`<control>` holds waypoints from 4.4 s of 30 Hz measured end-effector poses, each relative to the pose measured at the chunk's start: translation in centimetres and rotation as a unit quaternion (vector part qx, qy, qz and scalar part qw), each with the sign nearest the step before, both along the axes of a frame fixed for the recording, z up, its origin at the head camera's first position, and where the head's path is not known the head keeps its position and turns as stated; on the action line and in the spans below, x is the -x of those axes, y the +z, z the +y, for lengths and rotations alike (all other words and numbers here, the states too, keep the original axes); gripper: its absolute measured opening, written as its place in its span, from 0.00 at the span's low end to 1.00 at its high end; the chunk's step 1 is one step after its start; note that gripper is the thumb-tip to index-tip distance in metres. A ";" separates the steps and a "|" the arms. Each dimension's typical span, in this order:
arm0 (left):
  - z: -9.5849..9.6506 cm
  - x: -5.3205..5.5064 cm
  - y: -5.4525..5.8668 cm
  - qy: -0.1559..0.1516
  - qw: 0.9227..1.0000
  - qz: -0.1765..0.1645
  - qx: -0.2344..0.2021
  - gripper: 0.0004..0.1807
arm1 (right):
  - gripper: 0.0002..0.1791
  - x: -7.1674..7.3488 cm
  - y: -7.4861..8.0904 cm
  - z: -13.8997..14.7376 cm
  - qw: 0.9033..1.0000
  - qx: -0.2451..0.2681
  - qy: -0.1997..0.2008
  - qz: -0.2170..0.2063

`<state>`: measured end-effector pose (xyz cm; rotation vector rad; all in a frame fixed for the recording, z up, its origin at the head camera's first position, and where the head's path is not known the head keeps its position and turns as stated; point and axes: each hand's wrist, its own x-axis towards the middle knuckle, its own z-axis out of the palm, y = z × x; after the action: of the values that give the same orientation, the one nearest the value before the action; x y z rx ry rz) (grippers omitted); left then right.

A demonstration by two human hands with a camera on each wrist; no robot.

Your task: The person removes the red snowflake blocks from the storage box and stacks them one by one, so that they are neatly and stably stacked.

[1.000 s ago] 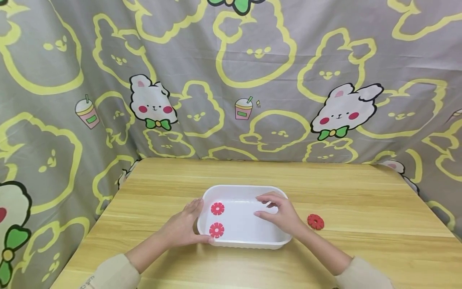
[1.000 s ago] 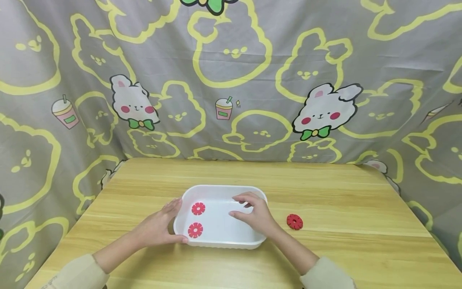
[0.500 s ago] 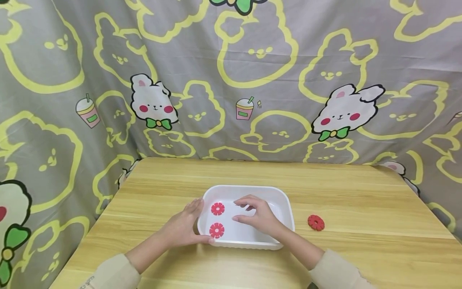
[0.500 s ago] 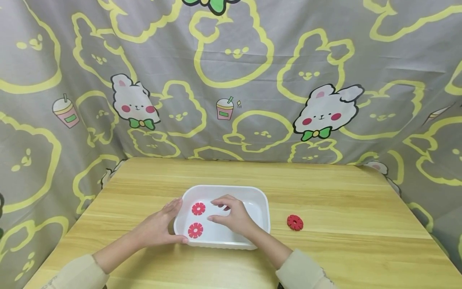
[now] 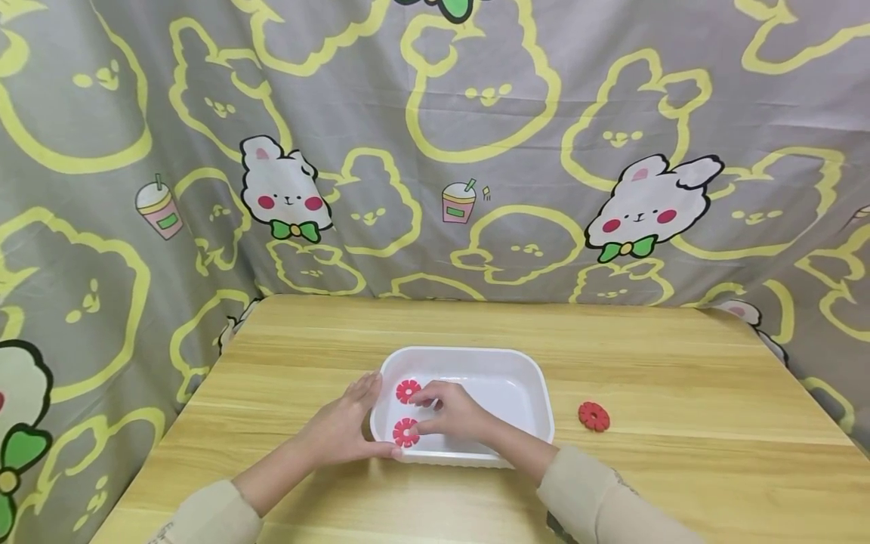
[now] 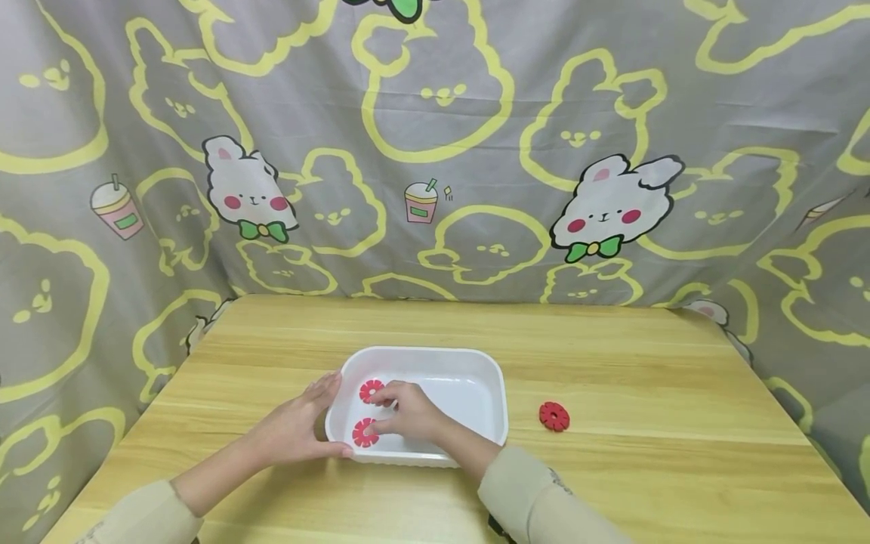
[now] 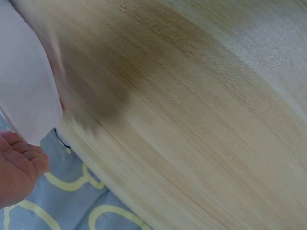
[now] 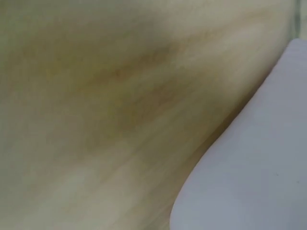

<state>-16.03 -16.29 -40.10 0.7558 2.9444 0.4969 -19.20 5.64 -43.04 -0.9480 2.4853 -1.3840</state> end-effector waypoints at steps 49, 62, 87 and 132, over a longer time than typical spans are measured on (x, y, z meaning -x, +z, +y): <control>0.1 -0.1 0.0 -0.007 1.000 0.016 0.007 0.61 | 0.17 0.6 -1.0 -1.4 0.981 -0.164 0.022 0.102; 0.1 -0.2 0.0 -0.004 1.000 0.000 0.002 0.62 | 0.14 0.6 -0.9 -1.3 0.983 -0.164 0.023 0.082; 0.2 -0.2 0.3 0.010 1.000 -0.018 0.010 0.63 | 0.12 0.5 0.1 2.0 0.989 -0.121 0.001 0.089; 0.2 -0.3 0.1 0.003 1.000 -0.008 0.010 0.62 | 0.20 -3.1 1.4 12.0 0.936 -0.003 -0.176 0.303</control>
<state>-15.77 -16.10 -39.98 0.7374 2.9338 0.4724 -16.06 17.66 -41.68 -1.1007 3.2504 -1.3170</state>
